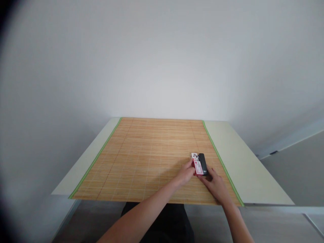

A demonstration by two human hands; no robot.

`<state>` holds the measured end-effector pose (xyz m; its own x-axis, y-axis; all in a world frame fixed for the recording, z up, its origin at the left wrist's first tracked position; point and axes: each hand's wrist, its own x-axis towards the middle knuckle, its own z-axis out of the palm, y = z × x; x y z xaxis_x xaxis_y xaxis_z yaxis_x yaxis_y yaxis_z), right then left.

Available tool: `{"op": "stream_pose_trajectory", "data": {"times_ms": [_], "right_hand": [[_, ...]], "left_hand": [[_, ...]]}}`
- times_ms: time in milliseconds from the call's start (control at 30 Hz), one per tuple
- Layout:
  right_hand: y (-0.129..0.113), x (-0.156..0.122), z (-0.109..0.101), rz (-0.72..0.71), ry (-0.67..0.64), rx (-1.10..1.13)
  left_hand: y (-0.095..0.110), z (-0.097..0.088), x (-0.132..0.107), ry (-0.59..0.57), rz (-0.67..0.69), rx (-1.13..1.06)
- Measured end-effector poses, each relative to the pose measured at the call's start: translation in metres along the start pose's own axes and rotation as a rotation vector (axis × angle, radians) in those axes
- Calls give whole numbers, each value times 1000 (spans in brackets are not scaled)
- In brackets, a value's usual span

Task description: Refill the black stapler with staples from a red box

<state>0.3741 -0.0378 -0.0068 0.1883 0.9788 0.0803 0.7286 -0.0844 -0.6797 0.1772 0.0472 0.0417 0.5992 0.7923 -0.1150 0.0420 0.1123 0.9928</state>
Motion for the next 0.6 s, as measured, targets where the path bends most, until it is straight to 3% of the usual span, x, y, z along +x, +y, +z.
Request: {"op": "stream_pose_trajectory", "data": {"times_ms": [467,600], "right_hand": [[-18,3,-3,25,13,15],[-19,4,-10,20,68,-29]], "left_hand": [[2,2,2,28,-4,-66],[-6,-9,-10,78,-25,-46]]}}
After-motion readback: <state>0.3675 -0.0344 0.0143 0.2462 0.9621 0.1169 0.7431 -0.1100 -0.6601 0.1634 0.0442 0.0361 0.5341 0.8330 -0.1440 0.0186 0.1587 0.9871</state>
